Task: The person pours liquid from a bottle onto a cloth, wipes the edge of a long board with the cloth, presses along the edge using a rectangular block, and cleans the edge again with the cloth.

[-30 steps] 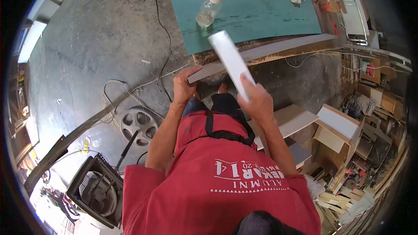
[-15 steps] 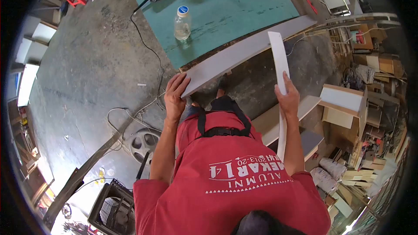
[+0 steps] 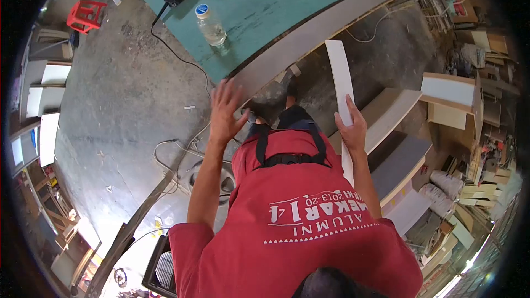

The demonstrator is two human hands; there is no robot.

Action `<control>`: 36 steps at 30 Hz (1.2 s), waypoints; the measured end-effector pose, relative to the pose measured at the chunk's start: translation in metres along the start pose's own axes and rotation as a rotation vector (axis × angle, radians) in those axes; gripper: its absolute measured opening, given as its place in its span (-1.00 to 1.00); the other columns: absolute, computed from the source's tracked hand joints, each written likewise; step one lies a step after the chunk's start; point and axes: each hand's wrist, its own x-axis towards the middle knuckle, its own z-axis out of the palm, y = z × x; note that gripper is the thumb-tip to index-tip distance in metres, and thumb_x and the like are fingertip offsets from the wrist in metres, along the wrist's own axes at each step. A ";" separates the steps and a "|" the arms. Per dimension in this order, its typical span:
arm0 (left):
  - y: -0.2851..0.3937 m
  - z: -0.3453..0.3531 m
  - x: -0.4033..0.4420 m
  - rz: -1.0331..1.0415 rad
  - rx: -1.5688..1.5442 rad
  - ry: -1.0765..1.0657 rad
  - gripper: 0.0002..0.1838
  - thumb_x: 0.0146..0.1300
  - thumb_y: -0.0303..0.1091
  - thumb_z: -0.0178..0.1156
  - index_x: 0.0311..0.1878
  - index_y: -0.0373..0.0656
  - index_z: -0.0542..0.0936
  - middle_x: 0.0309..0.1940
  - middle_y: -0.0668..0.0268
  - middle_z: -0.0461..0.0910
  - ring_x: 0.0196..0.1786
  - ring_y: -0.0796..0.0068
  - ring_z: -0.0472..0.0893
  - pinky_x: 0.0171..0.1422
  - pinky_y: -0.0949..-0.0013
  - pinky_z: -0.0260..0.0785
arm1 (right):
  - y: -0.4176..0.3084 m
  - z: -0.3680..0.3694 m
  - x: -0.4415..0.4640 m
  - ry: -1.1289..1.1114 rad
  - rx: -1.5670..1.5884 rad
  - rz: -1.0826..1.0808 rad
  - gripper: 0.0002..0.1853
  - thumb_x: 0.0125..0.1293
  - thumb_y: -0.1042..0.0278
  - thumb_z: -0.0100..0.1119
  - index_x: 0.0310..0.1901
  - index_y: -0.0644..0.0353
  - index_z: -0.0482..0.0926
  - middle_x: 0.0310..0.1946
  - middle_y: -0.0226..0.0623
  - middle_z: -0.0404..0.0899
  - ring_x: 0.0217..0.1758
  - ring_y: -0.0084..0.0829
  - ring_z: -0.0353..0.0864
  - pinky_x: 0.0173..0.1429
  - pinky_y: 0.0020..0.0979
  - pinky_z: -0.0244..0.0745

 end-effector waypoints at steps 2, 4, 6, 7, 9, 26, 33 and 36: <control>0.004 0.027 0.026 0.068 -0.024 -0.015 -0.22 0.13 -0.33 0.47 0.50 0.00 0.50 0.63 0.16 0.28 0.68 -0.10 0.18 0.70 -0.26 0.02 | 0.003 0.005 -0.005 -0.014 0.006 0.003 -0.27 0.26 0.26 0.49 0.49 0.01 0.52 0.09 0.01 0.73 0.07 0.00 0.75 0.17 -0.13 0.63; 0.002 0.044 0.049 0.140 -0.047 -0.025 -0.24 0.16 -0.32 0.46 0.49 0.04 0.51 0.62 0.20 0.32 0.67 -0.05 0.22 0.69 -0.25 0.05 | 0.005 0.011 -0.008 -0.033 0.003 -0.026 -0.24 0.25 0.23 0.51 0.51 -0.07 0.50 0.01 -0.01 0.73 -0.01 -0.01 0.74 0.12 -0.14 0.63; 0.002 0.054 0.070 0.188 0.088 0.007 -0.31 0.15 -0.28 0.49 0.41 0.06 0.58 0.58 0.30 0.39 0.64 0.03 0.29 0.63 -0.18 0.17 | 0.006 0.012 -0.011 -0.031 0.004 -0.030 -0.24 0.25 0.22 0.51 0.51 -0.10 0.50 -0.02 -0.01 0.72 -0.04 -0.02 0.74 0.10 -0.15 0.64; 0.002 0.056 0.072 0.204 0.087 0.001 -0.31 0.15 -0.28 0.49 0.41 0.06 0.58 0.58 0.30 0.39 0.64 0.03 0.29 0.63 -0.18 0.17 | 0.007 0.012 -0.013 -0.037 0.001 -0.036 -0.24 0.24 0.21 0.51 0.51 -0.12 0.50 -0.05 -0.02 0.72 -0.07 -0.02 0.74 0.07 -0.15 0.64; 0.005 0.055 0.073 0.148 0.069 0.046 -0.39 0.15 -0.25 0.51 0.33 0.11 0.65 0.55 0.37 0.44 0.60 0.09 0.35 0.54 -0.13 0.25 | 0.012 0.012 -0.017 -0.033 -0.009 -0.012 -0.24 0.25 0.19 0.51 0.51 -0.14 0.50 -0.08 -0.03 0.72 -0.09 -0.02 0.74 0.05 -0.13 0.64; 0.007 0.056 0.069 0.205 0.131 -0.054 -0.27 0.15 -0.41 0.45 0.46 0.00 0.55 0.68 0.17 0.21 0.65 -0.03 0.25 0.65 -0.16 0.07 | 0.025 0.024 -0.030 -0.019 0.020 0.065 -0.22 0.27 0.09 0.46 0.55 -0.24 0.45 -0.09 -0.05 0.70 -0.03 0.00 0.72 0.12 -0.10 0.64; 0.006 0.039 0.092 0.060 0.025 -0.045 -0.37 0.21 -0.32 0.44 0.40 -0.04 0.62 0.57 0.05 0.40 0.58 0.00 0.40 0.61 -0.07 0.21 | -0.003 0.019 0.020 -0.031 0.016 -0.092 -0.22 0.25 0.07 0.48 0.53 -0.27 0.46 -0.15 -0.10 0.65 -0.10 -0.01 0.71 0.02 -0.07 0.64; -0.010 0.024 0.099 -0.112 -0.556 -0.191 -0.43 0.31 -0.23 0.41 0.36 -0.18 0.63 0.46 -0.01 0.53 0.48 0.06 0.55 0.50 0.10 0.38 | -0.022 0.026 0.058 -0.049 0.013 -0.150 -0.24 0.26 0.06 0.47 0.53 -0.27 0.47 -0.15 -0.09 0.65 -0.10 0.01 0.71 0.01 -0.08 0.64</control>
